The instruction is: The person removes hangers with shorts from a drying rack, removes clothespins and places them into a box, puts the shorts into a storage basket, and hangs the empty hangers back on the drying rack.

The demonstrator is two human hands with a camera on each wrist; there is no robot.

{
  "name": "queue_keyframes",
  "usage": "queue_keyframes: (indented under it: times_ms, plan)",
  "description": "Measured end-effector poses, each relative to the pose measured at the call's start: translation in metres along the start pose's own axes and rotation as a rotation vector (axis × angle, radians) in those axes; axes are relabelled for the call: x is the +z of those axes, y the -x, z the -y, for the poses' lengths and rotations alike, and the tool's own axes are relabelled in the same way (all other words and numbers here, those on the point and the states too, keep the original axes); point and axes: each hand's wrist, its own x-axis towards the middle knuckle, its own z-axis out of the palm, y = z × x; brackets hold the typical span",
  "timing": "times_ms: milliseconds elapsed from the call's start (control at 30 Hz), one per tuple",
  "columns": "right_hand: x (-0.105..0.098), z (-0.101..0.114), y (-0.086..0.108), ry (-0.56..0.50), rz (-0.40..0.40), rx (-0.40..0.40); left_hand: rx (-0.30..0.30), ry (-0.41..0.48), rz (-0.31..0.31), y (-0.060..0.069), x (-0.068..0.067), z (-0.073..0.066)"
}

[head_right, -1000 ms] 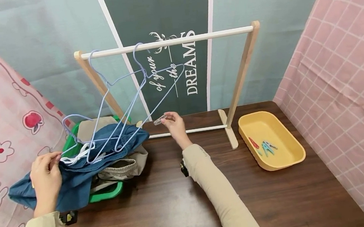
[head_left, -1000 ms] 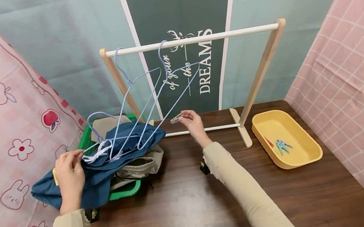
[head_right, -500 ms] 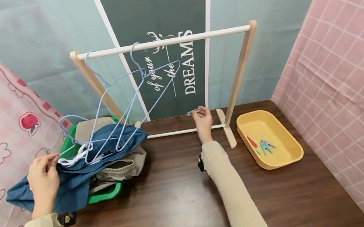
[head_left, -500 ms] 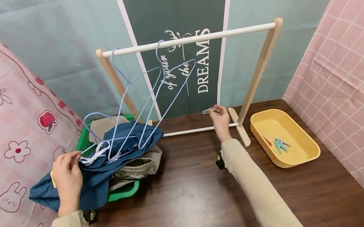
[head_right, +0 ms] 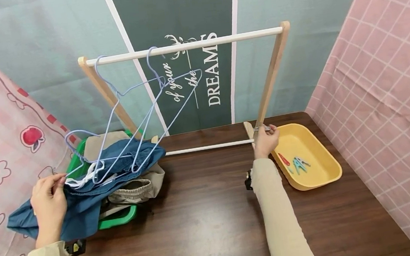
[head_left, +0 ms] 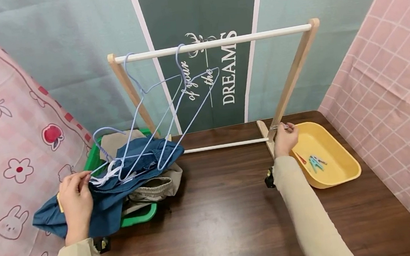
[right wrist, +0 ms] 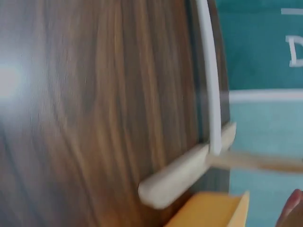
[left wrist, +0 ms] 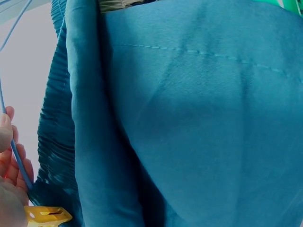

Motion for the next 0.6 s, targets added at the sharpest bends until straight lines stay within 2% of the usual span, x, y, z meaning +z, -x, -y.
queue_keyframes:
  times_ms: [100, 267, 467, 600]
  plan:
    - [-0.02, -0.003, -0.014, 0.097, 0.006, 0.041, 0.002, 0.001, 0.0, 0.0, 0.0, 0.0]
    - [-0.058, -0.012, -0.035, 0.321, 0.08, 0.092, -0.009, -0.011, 0.011, 0.0, -0.001, -0.001]
    - [-0.09, -0.022, -0.049, 0.62, 0.157, 0.057, -0.015, -0.016, 0.01, 0.0, 0.0, -0.001]
    - [-0.101, -0.025, -0.05, 0.723, 0.229, 0.038, 0.0, -0.006, 0.006, 0.0, 0.0, -0.001]
